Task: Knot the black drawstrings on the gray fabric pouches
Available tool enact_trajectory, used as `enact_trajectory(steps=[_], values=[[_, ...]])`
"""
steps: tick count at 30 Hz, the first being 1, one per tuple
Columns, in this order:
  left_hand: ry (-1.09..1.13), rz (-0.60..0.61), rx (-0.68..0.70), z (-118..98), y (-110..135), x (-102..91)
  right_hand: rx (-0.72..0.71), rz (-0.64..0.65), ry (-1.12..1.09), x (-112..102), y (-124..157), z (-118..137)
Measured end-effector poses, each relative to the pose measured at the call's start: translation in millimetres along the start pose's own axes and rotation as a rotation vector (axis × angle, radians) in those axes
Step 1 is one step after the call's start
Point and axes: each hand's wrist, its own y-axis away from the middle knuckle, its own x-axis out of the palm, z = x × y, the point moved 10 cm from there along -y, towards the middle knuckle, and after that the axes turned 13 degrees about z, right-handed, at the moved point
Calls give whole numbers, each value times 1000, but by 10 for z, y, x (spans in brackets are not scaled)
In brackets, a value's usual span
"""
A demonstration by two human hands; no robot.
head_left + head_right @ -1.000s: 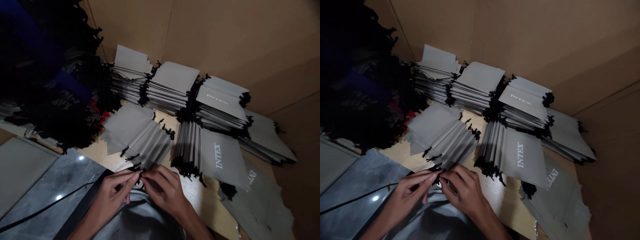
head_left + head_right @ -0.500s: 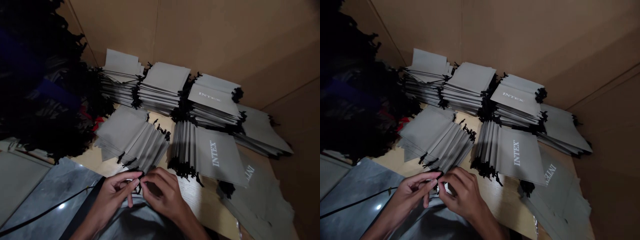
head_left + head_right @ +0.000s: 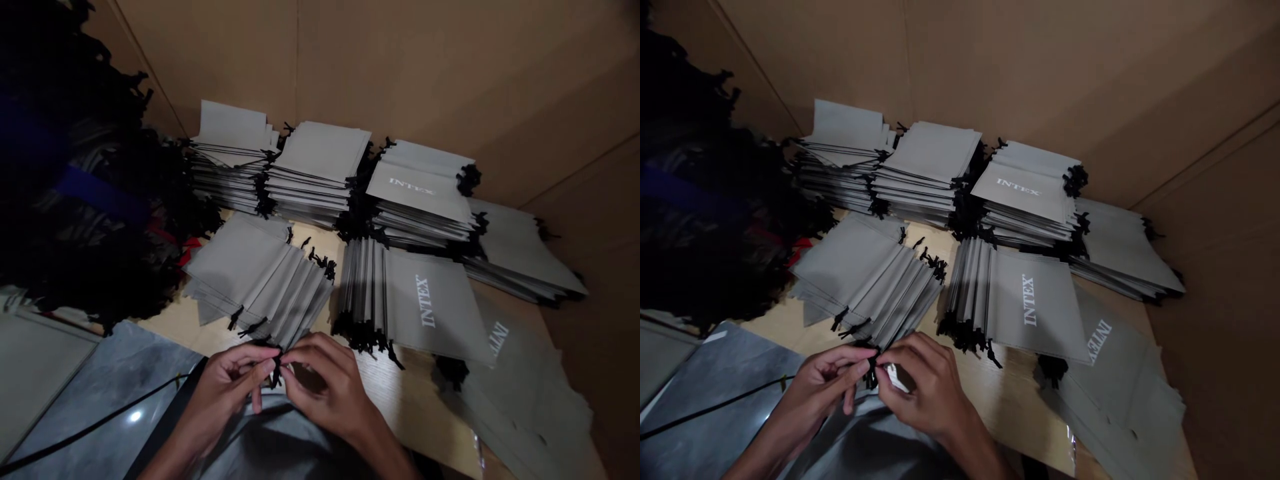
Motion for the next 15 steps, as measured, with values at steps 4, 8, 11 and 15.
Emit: enact_trajectory(steps=[4,8,11,15], values=[[6,-30,26,-53,-2,-4,-12,19,18,7,-5,1],[-48,-79,33,-109,1,-46,-9,63,57,30,-25,11],[-54,-85,40,-133,-2,-41,-13,80,82,35,-36,35],[-89,-73,68,-165,8,6,-17,96,136,53,-36,60]])
